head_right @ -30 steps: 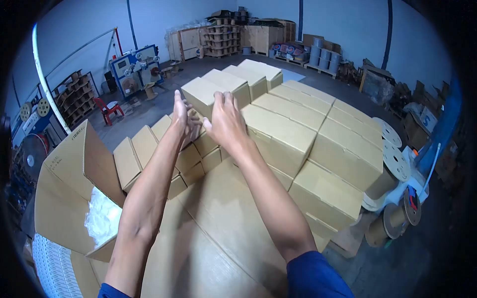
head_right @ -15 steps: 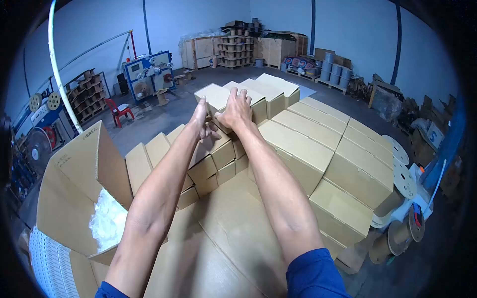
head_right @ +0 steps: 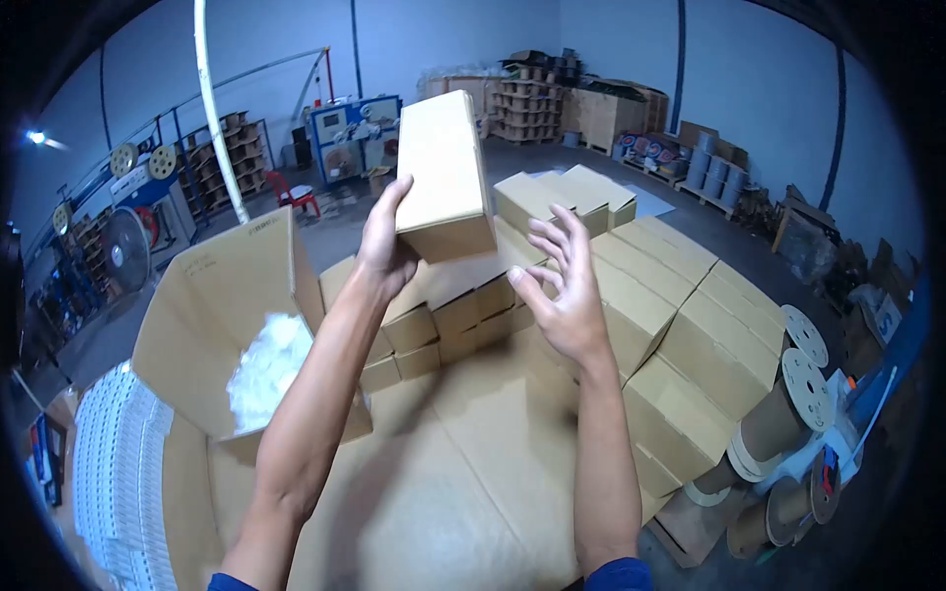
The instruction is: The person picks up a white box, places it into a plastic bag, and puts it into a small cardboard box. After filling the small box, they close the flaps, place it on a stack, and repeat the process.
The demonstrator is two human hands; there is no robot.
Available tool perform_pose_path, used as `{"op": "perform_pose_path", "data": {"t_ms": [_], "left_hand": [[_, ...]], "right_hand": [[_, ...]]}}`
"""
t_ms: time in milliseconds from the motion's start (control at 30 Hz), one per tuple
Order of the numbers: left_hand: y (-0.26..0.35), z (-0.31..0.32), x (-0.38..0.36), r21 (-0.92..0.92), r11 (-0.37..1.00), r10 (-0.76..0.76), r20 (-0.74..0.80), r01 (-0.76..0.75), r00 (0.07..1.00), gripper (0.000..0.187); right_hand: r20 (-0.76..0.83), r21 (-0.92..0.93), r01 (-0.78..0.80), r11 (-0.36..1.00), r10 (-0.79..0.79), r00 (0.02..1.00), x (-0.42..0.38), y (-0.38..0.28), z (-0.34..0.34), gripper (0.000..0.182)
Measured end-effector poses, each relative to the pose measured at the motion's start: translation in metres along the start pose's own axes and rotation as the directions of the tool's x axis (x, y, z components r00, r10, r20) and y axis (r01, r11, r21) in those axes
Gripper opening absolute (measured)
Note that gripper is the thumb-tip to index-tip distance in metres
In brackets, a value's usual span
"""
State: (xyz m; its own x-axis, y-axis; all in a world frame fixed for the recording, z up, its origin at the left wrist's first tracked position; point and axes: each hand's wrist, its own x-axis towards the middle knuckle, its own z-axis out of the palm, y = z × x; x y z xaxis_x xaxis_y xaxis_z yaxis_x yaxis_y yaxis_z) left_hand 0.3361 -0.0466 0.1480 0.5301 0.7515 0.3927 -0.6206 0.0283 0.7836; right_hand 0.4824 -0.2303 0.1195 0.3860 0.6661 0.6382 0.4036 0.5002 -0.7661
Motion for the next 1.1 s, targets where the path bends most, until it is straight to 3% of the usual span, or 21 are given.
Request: {"op": "perform_pose_path", "data": {"t_ms": [33,67,100,133,200,267,300,333,400,433,500,567,667,700,800,833,967,1033,1100], "left_hand": [[0.007,0.003,-0.041,0.017,1.0,0.01,0.003,-0.01,1.0,0.065],[0.01,-0.005,-0.081,0.099,0.992,-0.078,0.0,0.078,0.997,0.067],[0.021,-0.008,-0.125,0.056,0.977,-0.208,0.015,0.207,0.978,0.064],[0.021,-0.018,-0.166,0.061,0.972,-0.231,0.07,0.227,0.97,0.066],[0.018,-0.056,-0.238,0.186,0.911,-0.399,0.166,0.369,0.902,0.07],[0.011,-0.101,-0.302,0.362,0.84,-0.492,0.191,0.404,0.85,0.07],[0.007,-0.119,-0.334,0.388,0.807,-0.538,0.173,0.445,0.825,0.073],[0.007,-0.135,-0.361,0.413,0.774,-0.579,0.154,0.48,0.801,0.077],[0.015,-0.165,-0.405,0.321,0.744,-0.64,0.09,0.586,0.763,0.078],[0.017,-0.176,-0.427,0.267,0.728,-0.667,0.063,0.632,0.742,0.079],[0.018,-0.191,-0.478,0.288,0.88,-0.38,-0.052,0.378,0.923,0.093],[0.028,-0.192,-0.522,0.262,0.954,-0.125,-0.097,0.147,0.987,0.115],[0.04,-0.185,-0.554,0.758,0.604,-0.115,-0.223,0.246,0.968,0.108],[0.041,-0.182,-0.556,0.771,0.581,-0.085,-0.26,0.26,0.962,0.102],[0.038,-0.184,-0.566,0.555,0.788,-0.072,-0.347,0.266,0.935,0.088],[0.037,-0.183,-0.566,0.553,0.801,-0.015,-0.36,0.227,0.933,0.07],[0.007,-0.193,-0.562,0.342,0.867,0.022,-0.753,0.363,0.658,0.02],[0.012,-0.178,-0.552,0.315,0.916,0.109,-0.792,0.249,0.601,0.021],[0.008,-0.176,-0.553,0.288,0.941,0.14,-0.811,0.179,0.568,0.025]], "right_hand": [[0.007,0.064,-0.04,0.997,0.039,0.999,-0.02,-0.005,-0.003,0.1],[0.022,0.038,-0.037,0.999,0.036,0.999,-0.039,-0.004,-0.007,0.102],[0.039,0.013,-0.037,0.999,0.036,0.999,-0.059,0.0,-0.011,0.105],[0.058,-0.013,-0.036,0.999,0.036,0.998,-0.077,0.004,-0.013,0.107],[0.205,-0.019,-0.084,0.996,0.086,0.975,-0.114,0.016,-0.014,0.128],[0.417,0.067,-0.068,0.995,0.034,0.908,-0.156,0.048,-0.003,0.141],[0.542,0.104,-0.225,0.969,0.135,0.829,-0.179,0.054,0.006,0.148],[0.66,0.156,-0.246,0.957,0.084,0.746,-0.203,0.069,0.018,0.15],[0.734,0.116,-0.377,0.919,0.176,0.656,-0.247,0.061,0.052,0.147],[0.71,0.16,-0.442,0.882,0.208,0.673,-0.266,0.055,0.07,0.145],[0.663,0.242,-0.563,0.79,0.289,0.69,-0.3,0.044,0.099,0.143],[0.623,0.185,-0.533,0.826,0.321,0.713,-0.325,0.045,0.123,0.139],[0.628,0.038,-0.444,0.895,0.324,0.707,-0.349,0.038,0.142,0.136],[0.642,-0.007,-0.419,0.908,0.326,0.694,-0.354,0.033,0.144,0.135],[0.651,-0.059,-0.404,0.913,0.342,0.678,-0.362,0.031,0.147,0.136],[0.657,-0.082,-0.381,0.921,0.337,0.674,-0.362,0.028,0.145,0.136],[0.681,-0.096,-0.428,0.899,0.373,0.63,-0.365,0.024,0.143,0.141],[0.692,-0.076,-0.456,0.887,0.376,0.616,-0.368,0.022,0.141,0.138],[0.704,0.012,-0.3,0.954,0.205,0.68,-0.366,0.017,0.137,0.134]]}}
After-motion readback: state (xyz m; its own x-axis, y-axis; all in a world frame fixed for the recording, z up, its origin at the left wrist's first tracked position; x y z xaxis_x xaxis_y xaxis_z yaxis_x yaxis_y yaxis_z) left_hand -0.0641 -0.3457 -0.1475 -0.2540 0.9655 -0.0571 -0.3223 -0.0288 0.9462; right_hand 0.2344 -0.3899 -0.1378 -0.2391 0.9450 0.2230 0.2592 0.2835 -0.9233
